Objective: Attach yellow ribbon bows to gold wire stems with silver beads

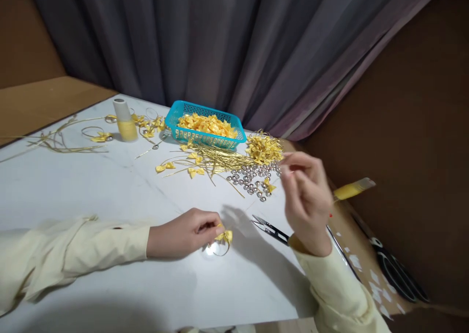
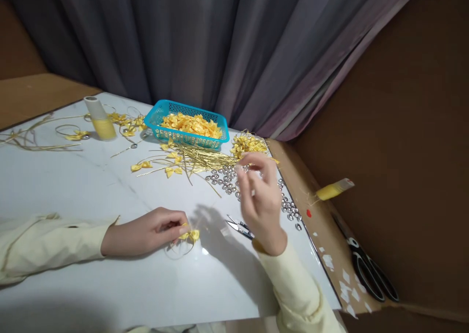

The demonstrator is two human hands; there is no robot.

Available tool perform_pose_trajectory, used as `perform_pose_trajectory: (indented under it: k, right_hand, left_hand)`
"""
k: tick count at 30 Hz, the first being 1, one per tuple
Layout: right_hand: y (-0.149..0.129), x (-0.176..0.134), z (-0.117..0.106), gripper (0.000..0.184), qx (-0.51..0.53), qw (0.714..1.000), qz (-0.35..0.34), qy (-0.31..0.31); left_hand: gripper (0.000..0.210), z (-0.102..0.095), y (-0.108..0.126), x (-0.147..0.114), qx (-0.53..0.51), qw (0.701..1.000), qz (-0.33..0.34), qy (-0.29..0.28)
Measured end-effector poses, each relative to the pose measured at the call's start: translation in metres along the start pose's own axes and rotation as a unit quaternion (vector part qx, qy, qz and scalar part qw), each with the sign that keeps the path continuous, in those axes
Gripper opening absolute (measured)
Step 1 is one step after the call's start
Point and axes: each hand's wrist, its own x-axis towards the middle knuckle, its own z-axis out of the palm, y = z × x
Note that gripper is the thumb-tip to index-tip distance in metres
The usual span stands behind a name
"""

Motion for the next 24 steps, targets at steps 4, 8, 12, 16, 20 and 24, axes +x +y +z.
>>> perform_pose_trajectory:
  k: [4,8,12,16,20,24]
  right_hand:
    - [0.018,0.016,-0.027,0.034,-0.092,0.988,0.009,0.122]
    - [0.028,0.013,-0.038,0.031,-0.157,0.986,-0.017,0.056]
    - [0.025,0.002,-0.025,0.013,-0.153,0.985,-0.002,-0.081]
    - [0.011,-0.008,-0.005,0.025,-0.01,0.982,0.069,-0.175]
    - [0.005,-0.022,0.014,0.031,0.155,0.933,0.218,-0.242]
    - [0.011,-0.033,0.025,0.019,0.255,0.819,0.404,-0.318]
  left_hand:
    - [0.024,-0.001,0.001,-0.001,0.037,0.999,0.018,-0.004]
    - [0.024,-0.002,0.002,-0.001,0.034,0.999,0.014,-0.008]
    - [0.025,-0.002,0.002,-0.001,-0.005,1.0,0.0,-0.015]
    - [0.027,-0.003,0.002,0.0,-0.057,0.998,-0.007,-0.013]
    - [0.026,-0.004,0.0,-0.001,-0.103,0.995,-0.007,-0.009]
    - [0.025,-0.007,-0.001,-0.001,-0.13,0.991,-0.011,0.002]
